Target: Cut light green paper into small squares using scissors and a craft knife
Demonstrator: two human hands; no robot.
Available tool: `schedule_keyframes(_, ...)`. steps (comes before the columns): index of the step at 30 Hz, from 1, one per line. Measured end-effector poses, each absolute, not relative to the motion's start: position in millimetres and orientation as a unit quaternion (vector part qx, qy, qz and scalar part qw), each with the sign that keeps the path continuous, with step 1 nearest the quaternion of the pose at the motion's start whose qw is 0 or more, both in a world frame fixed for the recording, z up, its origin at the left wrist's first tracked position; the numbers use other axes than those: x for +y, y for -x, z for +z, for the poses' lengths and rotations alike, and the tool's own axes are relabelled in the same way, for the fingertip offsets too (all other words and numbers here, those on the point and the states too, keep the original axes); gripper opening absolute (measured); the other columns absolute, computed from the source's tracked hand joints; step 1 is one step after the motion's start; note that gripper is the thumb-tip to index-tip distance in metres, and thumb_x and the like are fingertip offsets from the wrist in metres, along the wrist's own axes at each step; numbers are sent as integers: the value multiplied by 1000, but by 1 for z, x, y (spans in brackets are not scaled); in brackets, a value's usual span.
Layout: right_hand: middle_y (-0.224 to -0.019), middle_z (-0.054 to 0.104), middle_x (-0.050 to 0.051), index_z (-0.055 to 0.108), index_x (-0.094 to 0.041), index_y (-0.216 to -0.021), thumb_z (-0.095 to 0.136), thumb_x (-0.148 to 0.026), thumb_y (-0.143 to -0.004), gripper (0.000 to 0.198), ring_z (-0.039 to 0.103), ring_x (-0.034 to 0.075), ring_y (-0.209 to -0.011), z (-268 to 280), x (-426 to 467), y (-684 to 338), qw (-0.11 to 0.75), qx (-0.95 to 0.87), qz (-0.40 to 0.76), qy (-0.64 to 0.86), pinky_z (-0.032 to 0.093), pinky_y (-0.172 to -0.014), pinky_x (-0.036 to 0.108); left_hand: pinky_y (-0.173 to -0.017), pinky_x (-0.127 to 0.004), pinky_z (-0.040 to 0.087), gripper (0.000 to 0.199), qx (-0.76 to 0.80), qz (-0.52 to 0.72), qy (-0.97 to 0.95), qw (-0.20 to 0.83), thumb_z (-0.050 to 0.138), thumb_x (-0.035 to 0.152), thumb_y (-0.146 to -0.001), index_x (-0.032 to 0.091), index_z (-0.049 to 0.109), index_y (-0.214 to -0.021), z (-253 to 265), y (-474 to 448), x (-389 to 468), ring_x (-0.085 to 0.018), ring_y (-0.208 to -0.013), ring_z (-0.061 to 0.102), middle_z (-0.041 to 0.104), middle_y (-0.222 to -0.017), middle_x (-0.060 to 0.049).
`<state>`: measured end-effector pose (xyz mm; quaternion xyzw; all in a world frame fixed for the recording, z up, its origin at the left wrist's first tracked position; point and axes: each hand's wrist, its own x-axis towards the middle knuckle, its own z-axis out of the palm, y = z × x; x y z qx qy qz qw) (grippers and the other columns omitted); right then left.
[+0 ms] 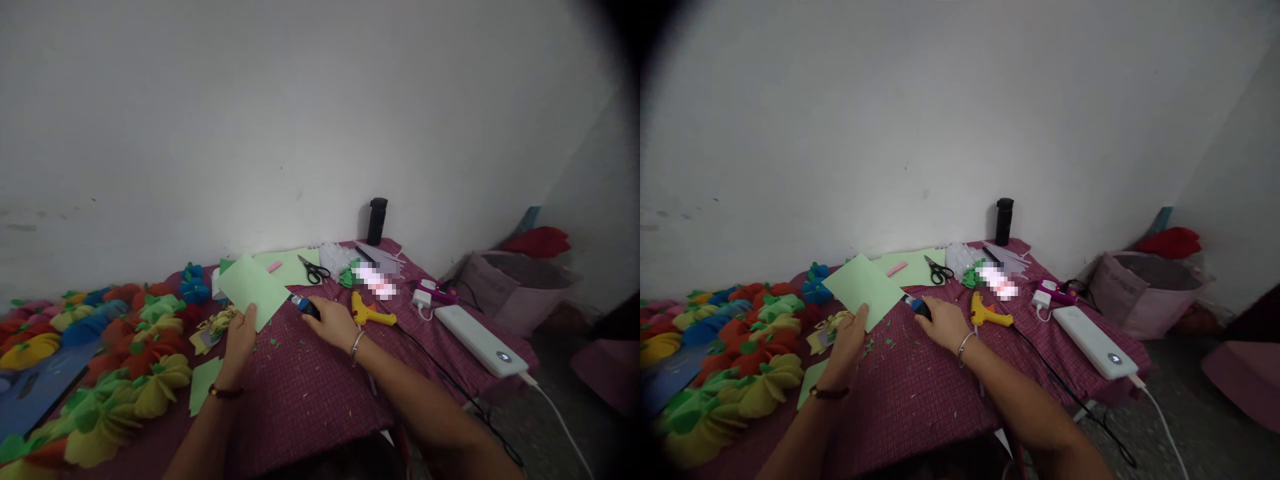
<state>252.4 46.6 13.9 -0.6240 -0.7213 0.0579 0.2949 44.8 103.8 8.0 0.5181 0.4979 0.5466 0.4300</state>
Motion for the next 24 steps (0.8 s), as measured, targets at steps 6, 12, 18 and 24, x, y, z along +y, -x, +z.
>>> schedule_keyframes(6,-106,67,7,55,-20,-118,49,-42,-86,39,61,22,-94,14,45,-253,285,-726,66,622,41,-77,30,-61,-27,42,27,546,513,-577,325,54,37,-77,18,55,-57,21,-38,106,-18,-61,51,57,-57,0)
schedule_keyframes(12,-108,66,7,55,-21,-121,50,-42,-86,42,62,22,-94,13,46,-253,294,-722,72,622,42,-79,30,-58,-28,41,29,564,500,-592,285,50,37,-77,21,49,-53,21,-35,107,-17,-57,48,52,-52,1)
schedule_keyframes(18,-106,67,7,55,-21,-120,50,-42,-86,40,62,22,-96,12,47,-253,293,-723,73,621,42,-81,30,-69,-33,44,38,520,462,-636,335,46,50,-77,15,60,-72,11,-46,105,-23,-70,58,64,-71,-7)
schedule_keyframes(24,-105,67,6,55,-22,-118,50,-43,-86,38,62,22,-94,15,46,-255,297,-721,68,623,43,-79,30,-69,-34,46,43,521,483,-605,359,51,56,-73,14,61,-69,7,-39,110,-23,-68,59,66,-68,-7)
